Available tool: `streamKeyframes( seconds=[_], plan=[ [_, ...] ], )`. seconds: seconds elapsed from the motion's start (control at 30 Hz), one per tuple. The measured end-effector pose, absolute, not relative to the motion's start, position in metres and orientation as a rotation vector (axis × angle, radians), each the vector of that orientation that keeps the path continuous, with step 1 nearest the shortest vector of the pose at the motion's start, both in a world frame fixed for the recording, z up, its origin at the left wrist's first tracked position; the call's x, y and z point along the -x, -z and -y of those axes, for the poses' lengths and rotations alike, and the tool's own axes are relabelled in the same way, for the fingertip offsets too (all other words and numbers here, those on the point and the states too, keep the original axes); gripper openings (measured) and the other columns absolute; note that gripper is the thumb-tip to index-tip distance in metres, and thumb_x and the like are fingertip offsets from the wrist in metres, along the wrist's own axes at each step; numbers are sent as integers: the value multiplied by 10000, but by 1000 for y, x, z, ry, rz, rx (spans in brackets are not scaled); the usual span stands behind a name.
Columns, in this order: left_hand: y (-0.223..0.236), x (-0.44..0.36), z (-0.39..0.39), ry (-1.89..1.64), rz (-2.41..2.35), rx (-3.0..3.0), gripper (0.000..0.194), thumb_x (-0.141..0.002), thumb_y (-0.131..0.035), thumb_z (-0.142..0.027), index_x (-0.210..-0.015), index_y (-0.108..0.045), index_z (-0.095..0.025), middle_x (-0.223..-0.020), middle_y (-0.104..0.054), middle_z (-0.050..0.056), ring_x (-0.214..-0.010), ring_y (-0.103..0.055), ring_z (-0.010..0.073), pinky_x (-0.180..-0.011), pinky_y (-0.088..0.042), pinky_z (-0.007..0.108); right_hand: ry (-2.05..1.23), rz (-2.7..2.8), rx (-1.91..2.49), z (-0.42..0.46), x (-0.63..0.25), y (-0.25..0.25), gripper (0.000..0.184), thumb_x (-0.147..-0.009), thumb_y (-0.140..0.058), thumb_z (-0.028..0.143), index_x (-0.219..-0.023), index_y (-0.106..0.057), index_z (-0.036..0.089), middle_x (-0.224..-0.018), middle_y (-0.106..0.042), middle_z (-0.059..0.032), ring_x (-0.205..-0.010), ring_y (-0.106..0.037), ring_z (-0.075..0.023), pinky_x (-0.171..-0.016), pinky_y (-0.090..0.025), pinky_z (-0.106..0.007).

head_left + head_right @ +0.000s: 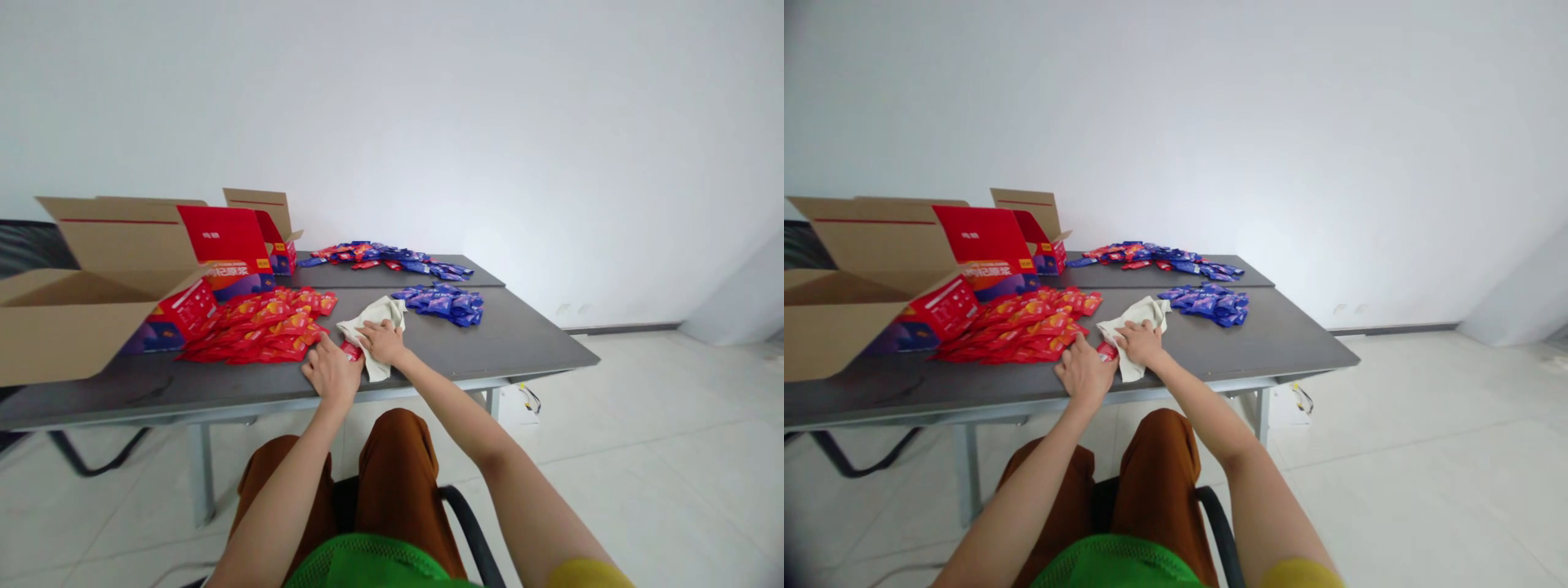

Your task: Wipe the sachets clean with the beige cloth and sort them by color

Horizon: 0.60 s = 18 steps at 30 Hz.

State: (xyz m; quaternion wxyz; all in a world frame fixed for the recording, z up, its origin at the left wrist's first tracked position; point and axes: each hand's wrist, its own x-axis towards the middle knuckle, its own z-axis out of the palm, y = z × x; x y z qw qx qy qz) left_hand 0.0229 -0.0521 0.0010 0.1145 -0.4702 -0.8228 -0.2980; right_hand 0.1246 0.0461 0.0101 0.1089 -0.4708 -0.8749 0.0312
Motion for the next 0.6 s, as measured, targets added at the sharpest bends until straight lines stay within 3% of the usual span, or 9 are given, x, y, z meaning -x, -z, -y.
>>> streamKeyframes(
  seconds=[0.13,0.23,0.37,0.5,0.6],
  plan=[
    [-2,-22,53,745,2413,1459,427,-805,-552,-489,-1066,-609,-157,-1101,-590,147,-1091,-485,320,-868,-389,456,-176,2583,1129,-37,-127,-14,397,-986,-420,444,-1233,-659,247,-1144,-642,-114,-1121,-509,-258,-910,-396,-351],
    [-2,-22,52,731,2425,1429,465,-800,-556,-443,-1144,-575,-131,-1100,-587,155,-1083,-493,313,-860,-397,451,-349,2668,834,-38,-130,-20,340,-973,-474,381,-1078,-739,195,-899,-711,-69,-925,-593,-211,-803,-405,-276],
    [-2,-22,51,771,2439,1389,672,-795,-559,-415,-1369,-405,-102,-1157,-584,172,-1088,-501,307,-865,-403,449,-473,2688,797,-45,-128,-26,289,-945,-524,332,-1053,-753,192,-889,-742,-31,-771,-626,-164,-690,-391,-231],
    [1,-20,49,782,2402,1391,550,-881,-436,-351,-1371,-409,-102,-1160,-591,177,-1089,-504,309,-858,-402,453,-157,2726,1000,-46,-119,-33,350,-960,-481,376,-945,-768,177,-839,-738,-82,-723,-623,-180,-635,-357,-254],
    [2,-20,49,787,2387,1389,501,-893,-406,-307,-1356,-422,-118,-1158,-593,172,-1085,-508,312,-855,-400,453,-72,2812,835,-47,-121,-37,373,-957,-478,410,-889,-758,174,-827,-730,-88,-721,-609,-177,-640,-348,-255]
  ],
)
